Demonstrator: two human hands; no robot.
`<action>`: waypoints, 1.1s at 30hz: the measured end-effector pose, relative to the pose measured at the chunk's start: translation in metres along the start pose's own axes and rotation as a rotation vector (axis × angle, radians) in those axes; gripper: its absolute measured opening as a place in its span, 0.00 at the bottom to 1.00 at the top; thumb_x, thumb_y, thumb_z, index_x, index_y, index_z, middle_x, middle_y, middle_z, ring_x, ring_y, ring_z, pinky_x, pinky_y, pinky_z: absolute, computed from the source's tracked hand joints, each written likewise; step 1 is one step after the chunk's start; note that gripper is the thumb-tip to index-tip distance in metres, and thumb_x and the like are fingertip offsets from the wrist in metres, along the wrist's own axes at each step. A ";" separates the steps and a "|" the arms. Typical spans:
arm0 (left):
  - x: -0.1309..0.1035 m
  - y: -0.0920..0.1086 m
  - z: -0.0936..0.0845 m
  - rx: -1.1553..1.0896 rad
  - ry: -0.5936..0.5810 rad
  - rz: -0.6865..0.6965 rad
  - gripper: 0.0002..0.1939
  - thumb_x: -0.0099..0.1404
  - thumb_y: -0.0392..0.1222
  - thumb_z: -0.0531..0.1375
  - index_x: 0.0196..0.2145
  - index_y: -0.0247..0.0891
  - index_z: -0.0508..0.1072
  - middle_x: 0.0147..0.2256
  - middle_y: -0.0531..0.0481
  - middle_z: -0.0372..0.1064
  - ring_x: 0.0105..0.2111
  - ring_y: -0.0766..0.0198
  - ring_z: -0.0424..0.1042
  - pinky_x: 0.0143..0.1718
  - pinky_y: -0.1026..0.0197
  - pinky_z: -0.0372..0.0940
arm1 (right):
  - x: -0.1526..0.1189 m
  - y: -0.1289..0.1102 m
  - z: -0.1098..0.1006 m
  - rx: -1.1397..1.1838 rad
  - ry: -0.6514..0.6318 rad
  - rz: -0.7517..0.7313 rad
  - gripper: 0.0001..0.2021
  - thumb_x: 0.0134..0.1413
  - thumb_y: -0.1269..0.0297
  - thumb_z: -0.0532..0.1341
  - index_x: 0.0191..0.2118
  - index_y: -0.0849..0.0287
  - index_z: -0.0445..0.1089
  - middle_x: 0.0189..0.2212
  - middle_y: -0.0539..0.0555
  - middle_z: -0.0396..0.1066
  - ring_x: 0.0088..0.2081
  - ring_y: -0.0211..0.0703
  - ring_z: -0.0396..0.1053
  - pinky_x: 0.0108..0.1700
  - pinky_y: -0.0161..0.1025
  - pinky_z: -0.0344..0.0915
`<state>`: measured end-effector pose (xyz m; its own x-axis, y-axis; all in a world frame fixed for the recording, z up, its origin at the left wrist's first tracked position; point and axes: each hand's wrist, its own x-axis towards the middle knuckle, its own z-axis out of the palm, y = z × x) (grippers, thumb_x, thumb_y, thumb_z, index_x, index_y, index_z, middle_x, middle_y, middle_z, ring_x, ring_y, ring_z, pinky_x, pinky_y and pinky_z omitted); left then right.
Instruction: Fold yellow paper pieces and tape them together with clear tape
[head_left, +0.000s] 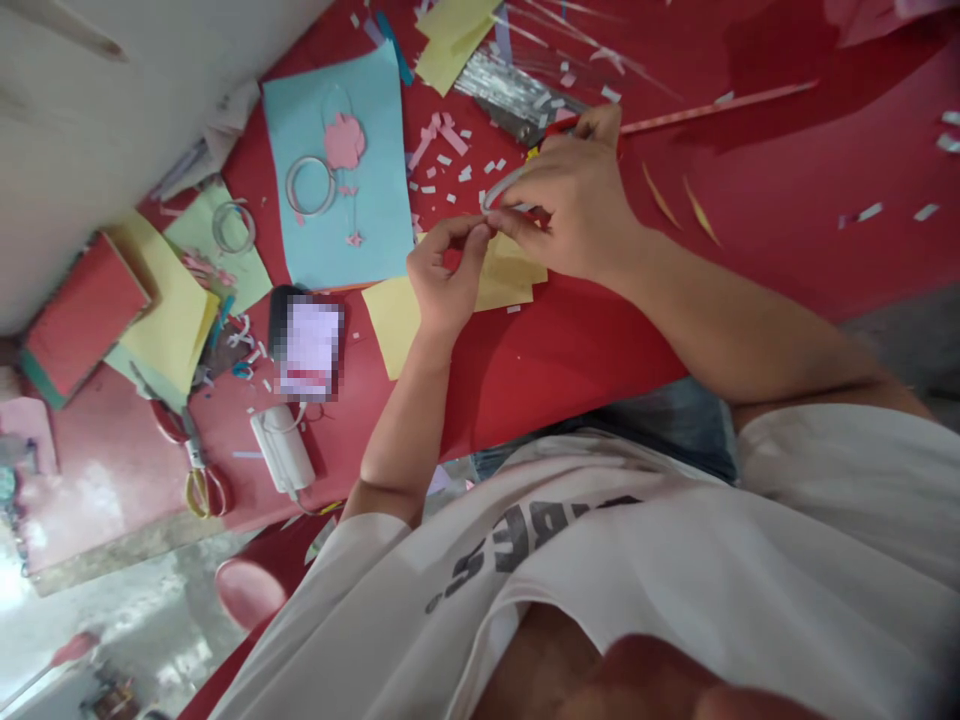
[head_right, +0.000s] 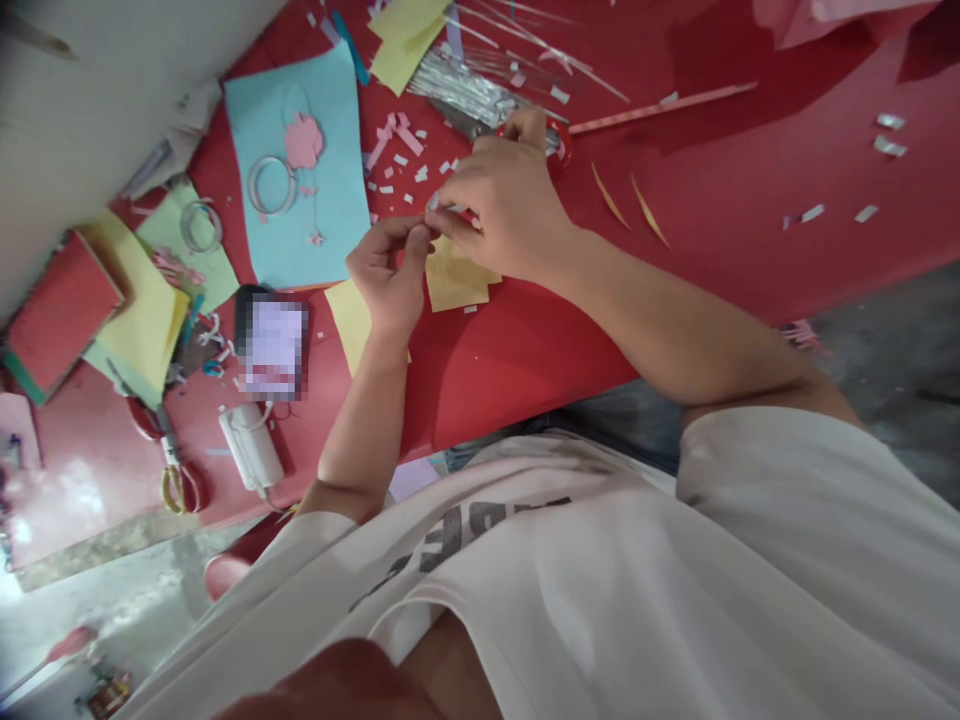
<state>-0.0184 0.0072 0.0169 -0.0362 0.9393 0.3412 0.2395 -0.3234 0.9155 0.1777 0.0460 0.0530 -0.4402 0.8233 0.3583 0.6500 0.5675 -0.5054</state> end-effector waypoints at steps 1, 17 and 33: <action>0.001 -0.002 0.001 -0.026 0.000 -0.011 0.16 0.70 0.59 0.64 0.40 0.45 0.80 0.36 0.51 0.78 0.36 0.61 0.77 0.40 0.56 0.72 | 0.000 0.000 0.001 0.017 -0.001 -0.001 0.14 0.67 0.44 0.60 0.34 0.45 0.73 0.32 0.50 0.76 0.45 0.57 0.70 0.59 0.64 0.57; 0.029 -0.032 -0.056 -0.555 0.093 -0.155 0.18 0.74 0.65 0.52 0.39 0.51 0.67 0.38 0.55 0.68 0.35 0.65 0.72 0.41 0.58 0.71 | 0.006 0.041 0.007 -0.176 0.368 -0.004 0.14 0.66 0.44 0.57 0.36 0.41 0.75 0.33 0.50 0.76 0.49 0.60 0.69 0.61 0.71 0.55; -0.010 -0.023 0.014 -0.193 -0.054 -0.109 0.23 0.75 0.68 0.49 0.56 0.54 0.67 0.55 0.52 0.73 0.46 0.59 0.77 0.46 0.52 0.73 | -0.012 -0.012 0.017 0.146 0.257 0.043 0.09 0.67 0.49 0.58 0.42 0.46 0.66 0.41 0.55 0.74 0.47 0.60 0.71 0.59 0.65 0.63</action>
<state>-0.0101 0.0074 -0.0108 0.0019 0.9731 0.2304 0.0465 -0.2302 0.9720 0.1648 0.0295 0.0409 -0.2306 0.8275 0.5120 0.5607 0.5430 -0.6251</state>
